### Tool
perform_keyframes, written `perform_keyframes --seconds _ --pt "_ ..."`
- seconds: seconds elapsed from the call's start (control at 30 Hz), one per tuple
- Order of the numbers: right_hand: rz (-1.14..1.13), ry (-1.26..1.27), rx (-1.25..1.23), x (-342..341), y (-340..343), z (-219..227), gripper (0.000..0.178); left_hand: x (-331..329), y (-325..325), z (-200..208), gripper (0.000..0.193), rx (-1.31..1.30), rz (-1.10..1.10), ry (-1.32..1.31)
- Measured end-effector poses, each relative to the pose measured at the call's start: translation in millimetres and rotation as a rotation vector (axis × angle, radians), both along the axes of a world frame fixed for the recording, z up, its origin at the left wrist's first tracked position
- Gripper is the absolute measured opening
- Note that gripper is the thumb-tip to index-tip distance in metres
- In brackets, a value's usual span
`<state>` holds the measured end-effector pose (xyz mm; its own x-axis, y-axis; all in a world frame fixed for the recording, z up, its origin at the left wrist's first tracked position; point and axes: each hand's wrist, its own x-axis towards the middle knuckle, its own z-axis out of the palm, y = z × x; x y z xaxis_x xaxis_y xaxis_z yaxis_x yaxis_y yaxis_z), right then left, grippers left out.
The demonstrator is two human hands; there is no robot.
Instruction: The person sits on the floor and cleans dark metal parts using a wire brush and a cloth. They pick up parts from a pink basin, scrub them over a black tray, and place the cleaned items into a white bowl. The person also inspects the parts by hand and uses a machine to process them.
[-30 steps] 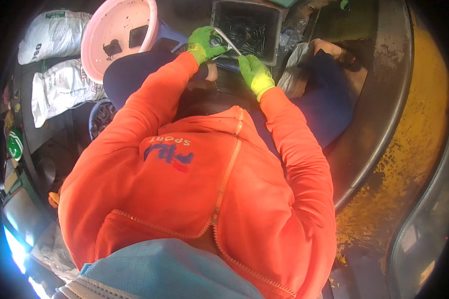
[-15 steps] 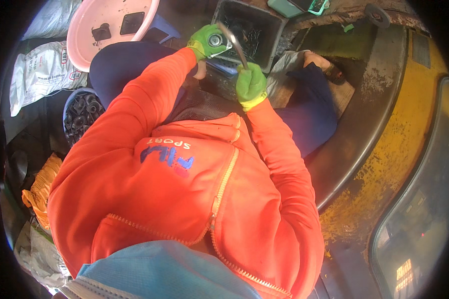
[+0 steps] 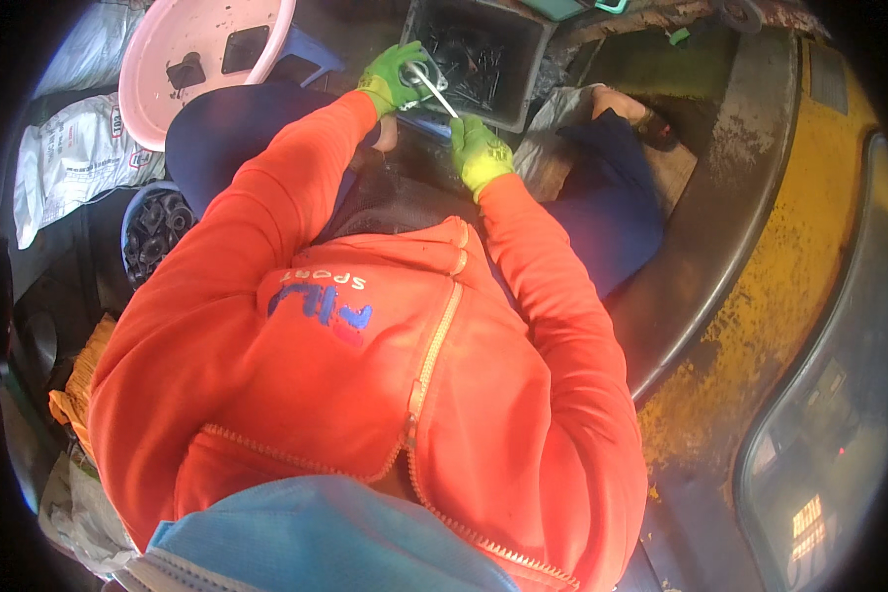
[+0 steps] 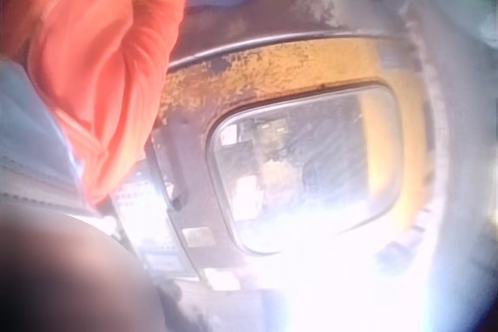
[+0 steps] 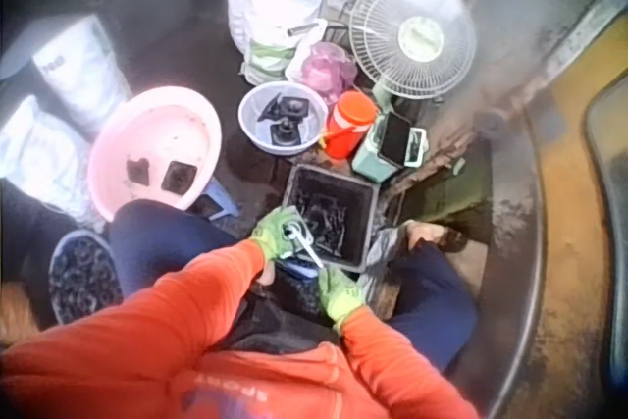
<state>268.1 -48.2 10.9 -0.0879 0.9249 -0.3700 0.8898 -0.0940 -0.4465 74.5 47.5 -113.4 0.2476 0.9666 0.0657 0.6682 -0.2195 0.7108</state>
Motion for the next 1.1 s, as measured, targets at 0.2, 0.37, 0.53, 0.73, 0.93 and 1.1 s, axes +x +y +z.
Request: perform_keyframes --seconds 0.2,0.37,0.53,0.73,0.93,1.1 --pt "0.006 0.034 0.008 4 3 -4 0.039 -1 5 -18 0.060 0.001 -0.019 0.043" --pt "-0.006 0.182 0.146 4 4 -14 0.033 -3 14 -21 0.059 0.011 -0.170 -0.037" --pt "0.027 -0.114 -0.041 4 7 -9 0.034 -3 11 -14 0.063 0.060 -0.060 -0.057" --pt "-0.002 0.153 0.217 8 3 10 0.035 -2 9 -8 0.062 0.046 -0.076 -0.047" --pt "0.029 0.131 0.153 11 5 3 0.032 -2 7 -3 0.072 -0.112 -0.034 -0.152" --pt "0.091 -0.068 -0.022 14 4 4 0.032 -4 7 1 0.071 0.047 -0.127 0.080"
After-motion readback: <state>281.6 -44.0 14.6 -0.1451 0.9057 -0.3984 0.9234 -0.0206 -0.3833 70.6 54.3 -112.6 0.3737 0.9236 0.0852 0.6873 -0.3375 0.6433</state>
